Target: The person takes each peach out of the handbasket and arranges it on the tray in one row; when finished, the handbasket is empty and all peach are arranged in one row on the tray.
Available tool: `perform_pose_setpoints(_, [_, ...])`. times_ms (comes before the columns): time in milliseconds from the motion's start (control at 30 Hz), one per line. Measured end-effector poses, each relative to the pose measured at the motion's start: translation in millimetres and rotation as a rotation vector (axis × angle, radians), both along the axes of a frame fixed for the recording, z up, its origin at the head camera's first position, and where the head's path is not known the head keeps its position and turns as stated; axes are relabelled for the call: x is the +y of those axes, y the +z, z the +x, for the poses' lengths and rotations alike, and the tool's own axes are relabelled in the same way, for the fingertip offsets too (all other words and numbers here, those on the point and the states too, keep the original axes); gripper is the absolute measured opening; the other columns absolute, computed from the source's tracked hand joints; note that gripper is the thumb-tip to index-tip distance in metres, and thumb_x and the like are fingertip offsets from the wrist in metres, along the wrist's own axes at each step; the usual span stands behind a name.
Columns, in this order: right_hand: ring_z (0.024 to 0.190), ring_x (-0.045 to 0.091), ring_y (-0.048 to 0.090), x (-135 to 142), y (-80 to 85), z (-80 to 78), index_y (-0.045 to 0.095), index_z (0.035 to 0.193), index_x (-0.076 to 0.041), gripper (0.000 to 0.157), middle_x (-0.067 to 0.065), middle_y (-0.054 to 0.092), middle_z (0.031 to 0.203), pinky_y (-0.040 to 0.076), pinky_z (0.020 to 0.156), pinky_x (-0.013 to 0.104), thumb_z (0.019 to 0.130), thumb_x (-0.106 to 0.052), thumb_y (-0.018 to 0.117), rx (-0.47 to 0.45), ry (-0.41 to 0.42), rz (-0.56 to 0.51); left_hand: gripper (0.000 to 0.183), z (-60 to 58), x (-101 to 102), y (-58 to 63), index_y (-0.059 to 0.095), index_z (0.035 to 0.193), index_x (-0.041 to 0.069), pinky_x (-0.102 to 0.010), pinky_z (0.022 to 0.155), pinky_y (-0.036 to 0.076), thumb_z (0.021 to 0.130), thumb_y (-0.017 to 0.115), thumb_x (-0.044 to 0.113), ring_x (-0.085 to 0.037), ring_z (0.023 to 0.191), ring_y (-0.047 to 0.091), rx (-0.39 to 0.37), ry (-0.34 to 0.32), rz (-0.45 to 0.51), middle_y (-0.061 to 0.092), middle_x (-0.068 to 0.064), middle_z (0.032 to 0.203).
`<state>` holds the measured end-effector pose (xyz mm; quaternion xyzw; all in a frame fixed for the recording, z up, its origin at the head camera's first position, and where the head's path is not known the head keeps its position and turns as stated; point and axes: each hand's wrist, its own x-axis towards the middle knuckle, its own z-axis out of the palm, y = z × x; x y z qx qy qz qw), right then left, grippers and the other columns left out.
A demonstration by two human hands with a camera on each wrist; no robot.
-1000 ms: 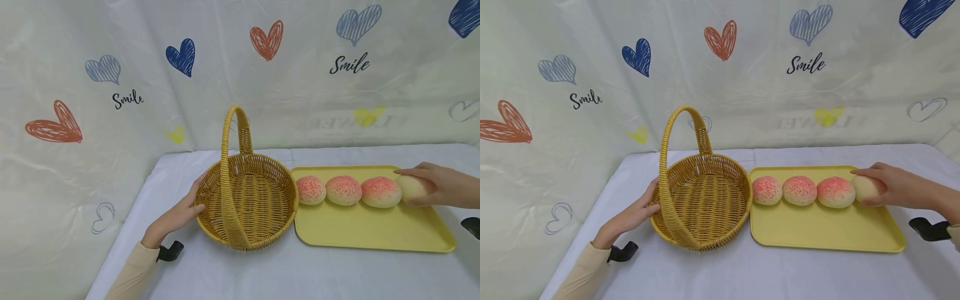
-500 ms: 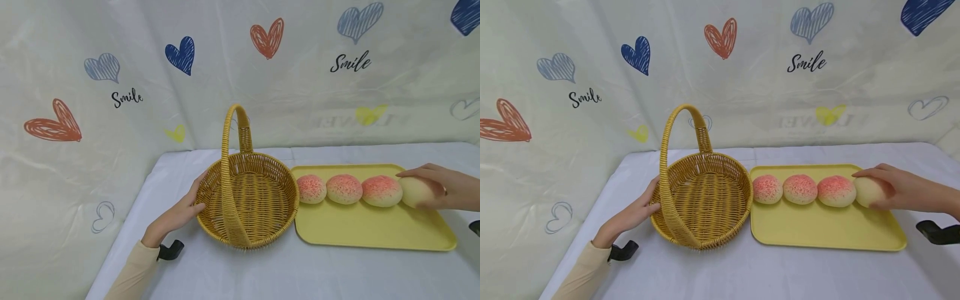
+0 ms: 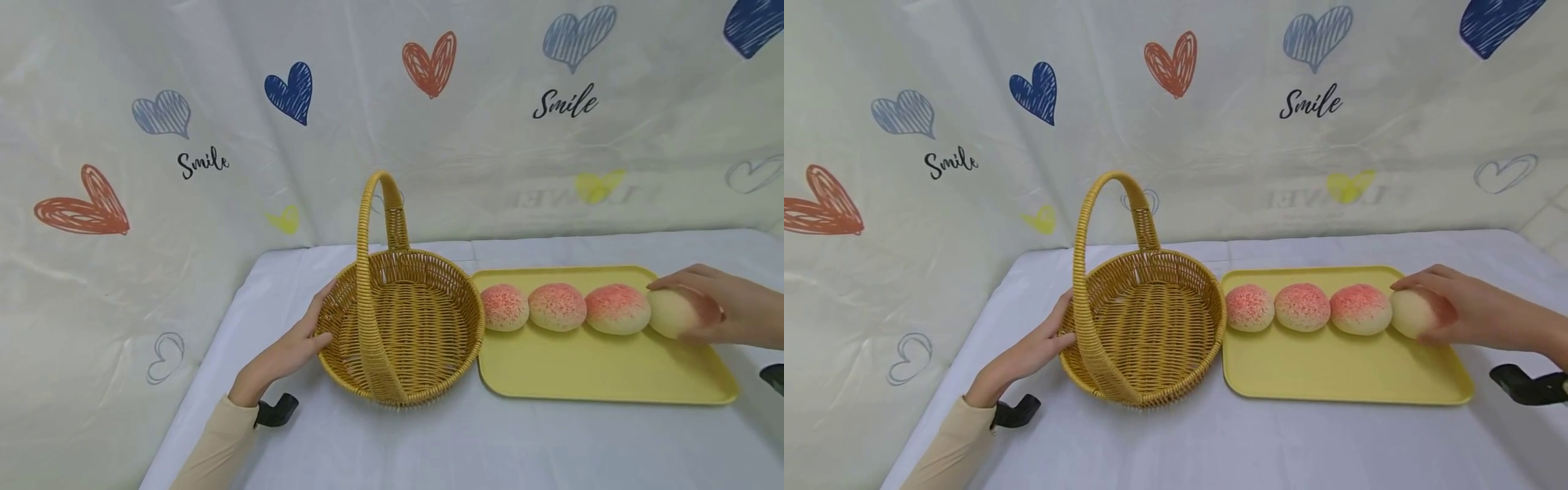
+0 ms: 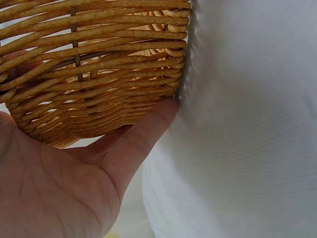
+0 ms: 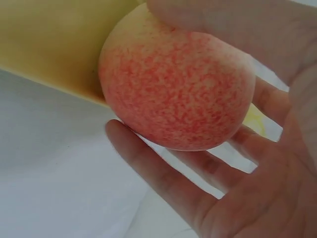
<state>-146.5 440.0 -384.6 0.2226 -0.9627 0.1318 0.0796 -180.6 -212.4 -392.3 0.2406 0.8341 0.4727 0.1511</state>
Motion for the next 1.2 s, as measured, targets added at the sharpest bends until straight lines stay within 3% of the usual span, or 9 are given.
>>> perform_pose_setpoints(233, [0.083, -0.008, 0.046, -0.6, -0.9, 1.9, 0.071, 0.110, -0.011, 0.075, -0.007, 0.058, 0.101, 0.037, 0.069, 0.010, 0.043, -0.014, 0.103, 0.081, -0.014, 0.016, 0.092, 1.1, -0.1, 0.2, -0.005, 0.169, 0.029, -0.058, 0.123, 0.010, 0.099, 0.042, -0.007, -0.028, 0.160, 0.000, -0.006, -0.004, 0.004, -0.004, -0.003, 0.175])
perform_pose_setpoints(467, [0.082, -0.009, 0.044, -12.0, 11.4, 1.4, 0.072, 0.110, -0.006, 0.068, 0.005, 0.060, 0.102, 0.045, 0.067, 0.023, 0.051, -0.019, 0.103, -0.026, -0.068, 0.101, 0.091, 2.2, 0.6, 1.9, -0.005, 0.169, 0.028, -0.061, 0.123, 0.009, 0.099, 0.043, -0.006, -0.031, 0.160, 0.000, 0.000, 0.007, -0.010, -0.004, -0.005, 0.175])
perform_pose_setpoints(767, [0.083, -0.008, 0.041, -4.7, 6.0, 2.4, 0.069, 0.116, -0.008, 0.069, 0.008, 0.059, 0.106, 0.046, 0.065, 0.021, 0.056, -0.019, 0.102, -0.048, -0.070, 0.063, 0.092, 1.4, 0.6, 2.7, -0.005, 0.169, 0.028, -0.060, 0.123, 0.010, 0.099, 0.043, -0.007, -0.030, 0.160, 0.000, 0.002, 0.005, -0.010, -0.005, -0.004, 0.175])
perform_pose_setpoints(1000, [0.084, -0.009, 0.039, -1.4, 4.1, 7.3, 0.068, 0.115, -0.014, 0.074, 0.005, 0.057, 0.104, 0.045, 0.054, 0.023, 0.050, -0.010, 0.103, 0.002, -0.037, -0.056, 0.092, -0.1, 0.6, 1.0, -0.005, 0.169, 0.028, -0.060, 0.123, 0.009, 0.099, 0.042, -0.007, -0.029, 0.160, 0.000, -0.005, 0.002, -0.001, -0.005, -0.003, 0.175])
perform_pose_setpoints(1200, [0.089, -0.016, 0.041, -5.2, 14.4, 8.4, 0.068, 0.116, -0.010, 0.069, 0.009, 0.061, 0.107, 0.048, 0.052, 0.023, 0.056, -0.016, 0.102, 0.039, -0.095, -0.043, 0.092, -0.3, 0.5, -0.6, -0.004, 0.169, 0.029, -0.060, 0.123, 0.009, 0.098, 0.043, -0.007, -0.029, 0.160, 0.000, -0.009, 0.008, -0.007, -0.004, -0.003, 0.175])
